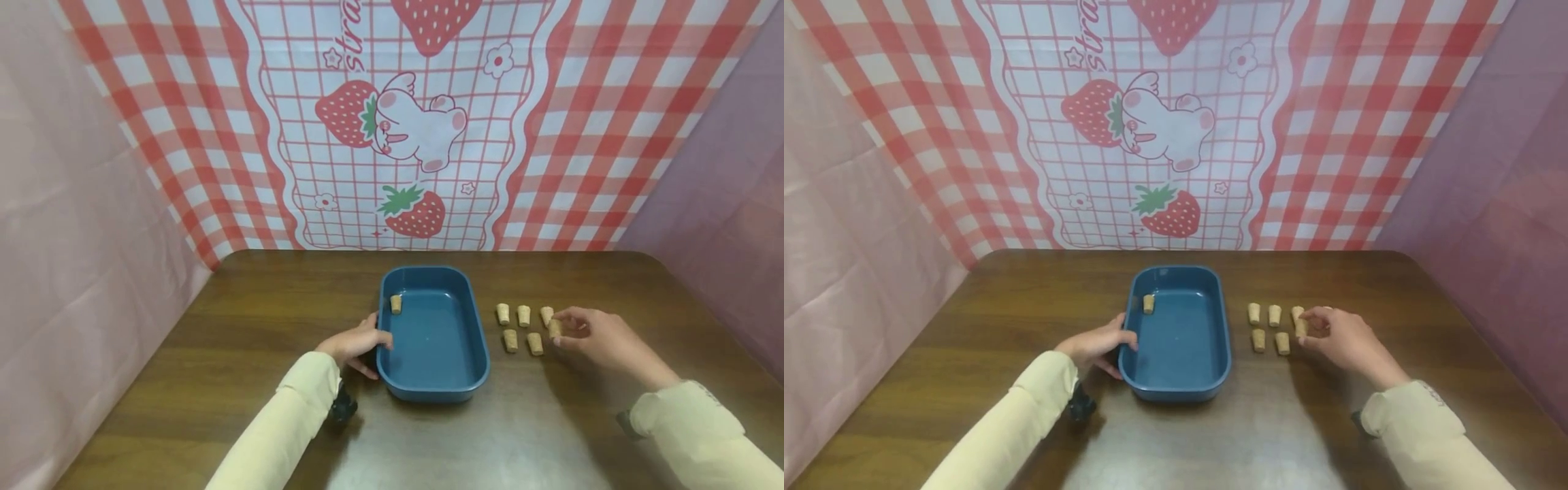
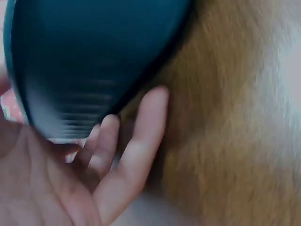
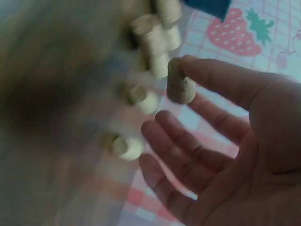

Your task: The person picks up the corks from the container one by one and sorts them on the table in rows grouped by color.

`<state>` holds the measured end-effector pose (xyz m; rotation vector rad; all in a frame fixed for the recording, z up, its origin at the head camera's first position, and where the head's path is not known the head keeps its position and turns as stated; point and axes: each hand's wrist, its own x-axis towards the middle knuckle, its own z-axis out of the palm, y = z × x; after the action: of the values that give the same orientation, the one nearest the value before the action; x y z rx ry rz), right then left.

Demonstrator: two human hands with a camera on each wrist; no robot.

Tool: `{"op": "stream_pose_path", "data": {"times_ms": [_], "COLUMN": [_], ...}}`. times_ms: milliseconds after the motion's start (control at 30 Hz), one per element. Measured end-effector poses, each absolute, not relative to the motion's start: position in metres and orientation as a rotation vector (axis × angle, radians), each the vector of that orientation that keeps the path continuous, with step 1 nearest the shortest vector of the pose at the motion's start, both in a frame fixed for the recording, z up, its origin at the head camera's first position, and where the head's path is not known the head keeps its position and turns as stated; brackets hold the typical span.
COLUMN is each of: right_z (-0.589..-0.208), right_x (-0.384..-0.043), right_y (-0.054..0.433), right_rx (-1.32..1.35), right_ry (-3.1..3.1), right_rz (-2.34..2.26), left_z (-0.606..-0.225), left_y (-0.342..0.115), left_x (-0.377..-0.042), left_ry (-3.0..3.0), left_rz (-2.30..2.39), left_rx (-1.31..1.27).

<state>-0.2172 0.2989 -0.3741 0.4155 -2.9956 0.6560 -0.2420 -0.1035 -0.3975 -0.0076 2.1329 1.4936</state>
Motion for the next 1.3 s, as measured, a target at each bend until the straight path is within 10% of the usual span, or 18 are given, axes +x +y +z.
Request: {"op": "stream_pose_path", "data": {"times_ms": [1300], "right_z": [-0.398], "right_x": [-0.224], "right_y": [0.316], "right_rx": [0.533], "right_ry": [-3.069], "right_rz": [0.615], "left_z": [-0.399], "left_y": [-0.098], "left_x": [-0.249], "left_ry": [2.326], "left_rz": [1.351], "left_rx": [0.019]}}
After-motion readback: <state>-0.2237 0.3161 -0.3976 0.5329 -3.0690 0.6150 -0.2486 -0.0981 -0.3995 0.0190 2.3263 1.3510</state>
